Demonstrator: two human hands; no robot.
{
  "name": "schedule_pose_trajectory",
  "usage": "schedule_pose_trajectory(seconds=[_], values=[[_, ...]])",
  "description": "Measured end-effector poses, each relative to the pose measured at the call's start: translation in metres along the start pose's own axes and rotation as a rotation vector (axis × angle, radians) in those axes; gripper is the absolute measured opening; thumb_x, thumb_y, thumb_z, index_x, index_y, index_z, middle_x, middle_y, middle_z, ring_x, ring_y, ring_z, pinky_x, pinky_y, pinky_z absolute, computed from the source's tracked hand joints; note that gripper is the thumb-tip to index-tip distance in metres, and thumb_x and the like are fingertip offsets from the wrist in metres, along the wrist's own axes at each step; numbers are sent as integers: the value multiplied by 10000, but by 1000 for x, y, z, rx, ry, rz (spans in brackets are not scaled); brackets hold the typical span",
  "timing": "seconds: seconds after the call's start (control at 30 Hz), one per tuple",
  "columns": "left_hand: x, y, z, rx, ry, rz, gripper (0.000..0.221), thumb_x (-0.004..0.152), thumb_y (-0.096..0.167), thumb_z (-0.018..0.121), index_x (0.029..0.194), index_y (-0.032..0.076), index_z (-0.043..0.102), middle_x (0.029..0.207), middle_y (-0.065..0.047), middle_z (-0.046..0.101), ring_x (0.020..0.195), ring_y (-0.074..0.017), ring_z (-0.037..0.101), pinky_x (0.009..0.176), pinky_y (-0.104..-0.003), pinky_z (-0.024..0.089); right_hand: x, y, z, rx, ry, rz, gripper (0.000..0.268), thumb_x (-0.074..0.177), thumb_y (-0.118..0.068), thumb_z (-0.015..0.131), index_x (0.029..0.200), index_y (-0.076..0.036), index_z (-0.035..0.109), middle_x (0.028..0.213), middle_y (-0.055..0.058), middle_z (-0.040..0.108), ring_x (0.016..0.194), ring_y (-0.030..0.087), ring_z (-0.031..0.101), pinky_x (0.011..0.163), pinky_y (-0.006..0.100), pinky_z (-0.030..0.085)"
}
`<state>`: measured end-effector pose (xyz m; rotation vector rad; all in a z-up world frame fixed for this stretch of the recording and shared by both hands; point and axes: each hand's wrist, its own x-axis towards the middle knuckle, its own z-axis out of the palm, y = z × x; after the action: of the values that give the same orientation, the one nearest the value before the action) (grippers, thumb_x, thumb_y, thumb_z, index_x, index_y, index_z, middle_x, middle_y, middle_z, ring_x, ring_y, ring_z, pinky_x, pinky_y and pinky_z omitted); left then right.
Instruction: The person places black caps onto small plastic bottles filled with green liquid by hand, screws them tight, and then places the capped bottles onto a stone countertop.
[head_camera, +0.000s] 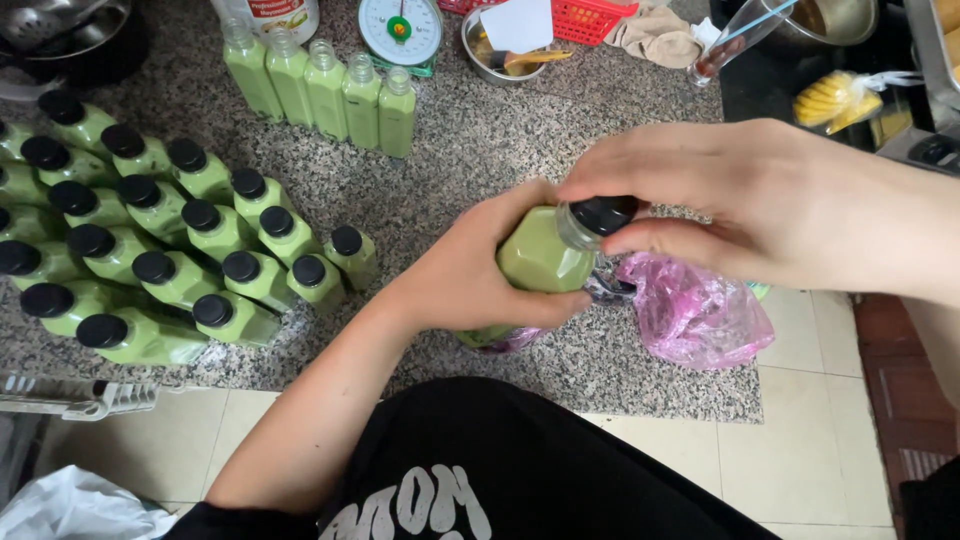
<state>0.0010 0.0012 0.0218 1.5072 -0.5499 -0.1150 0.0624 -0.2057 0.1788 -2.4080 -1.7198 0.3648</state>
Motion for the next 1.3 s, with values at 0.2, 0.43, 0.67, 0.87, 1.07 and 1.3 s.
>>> schedule_pose_trajectory(seconds=[0.2, 0.43, 0.67, 0.87, 1.07, 1.3], values=[[0, -4, -1, 54, -8, 44, 678, 727, 283, 890, 1278, 50, 572, 1112, -68, 688, 1015, -142, 678, 911, -318, 570, -6, 14, 1, 143, -45, -99, 337, 937, -161, 669, 1271, -126, 637, 1397, 76, 624, 1186, 220, 687, 717, 257, 568], [0, 2, 7, 40, -61, -18, 728, 707, 306, 878, 1312, 54, 561, 1137, -60, 709, 1050, -146, 701, 934, -318, 564, 0, 27, -1, 323, -120, -174, 242, 879, -141, 715, 1102, -130, 623, 1339, 54, 612, 1201, 227, 665, 947, 349, 508], [1, 7, 18, 181, 118, -9, 715, 718, 395, 862, 1289, 84, 561, 1084, -71, 730, 977, -189, 756, 875, -336, 598, 5, 8, -1, 135, -125, 244, 625, 786, -380, 821, 1302, -109, 596, 1231, 68, 618, 939, 209, 672, 775, 344, 549], [-2, 6, 34, 492, 470, 91, 660, 772, 382, 870, 1278, 107, 549, 1059, -85, 735, 965, -278, 754, 827, -385, 585, 9, -18, 5, -146, -34, 463, 577, 855, -391, 707, 1356, -129, 589, 941, 95, 714, 692, 211, 709, 603, 335, 584], [-1, -1, 36, 541, 537, 147, 668, 775, 372, 877, 1287, 108, 540, 1079, -84, 728, 974, -290, 749, 823, -389, 590, 8, -11, 1, -115, -12, 197, 521, 854, -248, 719, 1334, -86, 598, 1055, 92, 676, 788, 264, 701, 653, 371, 566], [-2, -12, 23, 248, 283, 143, 679, 746, 368, 886, 1265, 69, 565, 1065, -95, 724, 991, -217, 756, 908, -343, 591, 3, 25, 0, 61, -97, -201, 474, 858, 79, 549, 1276, -131, 626, 1448, 99, 580, 1215, 271, 657, 935, 351, 525]])
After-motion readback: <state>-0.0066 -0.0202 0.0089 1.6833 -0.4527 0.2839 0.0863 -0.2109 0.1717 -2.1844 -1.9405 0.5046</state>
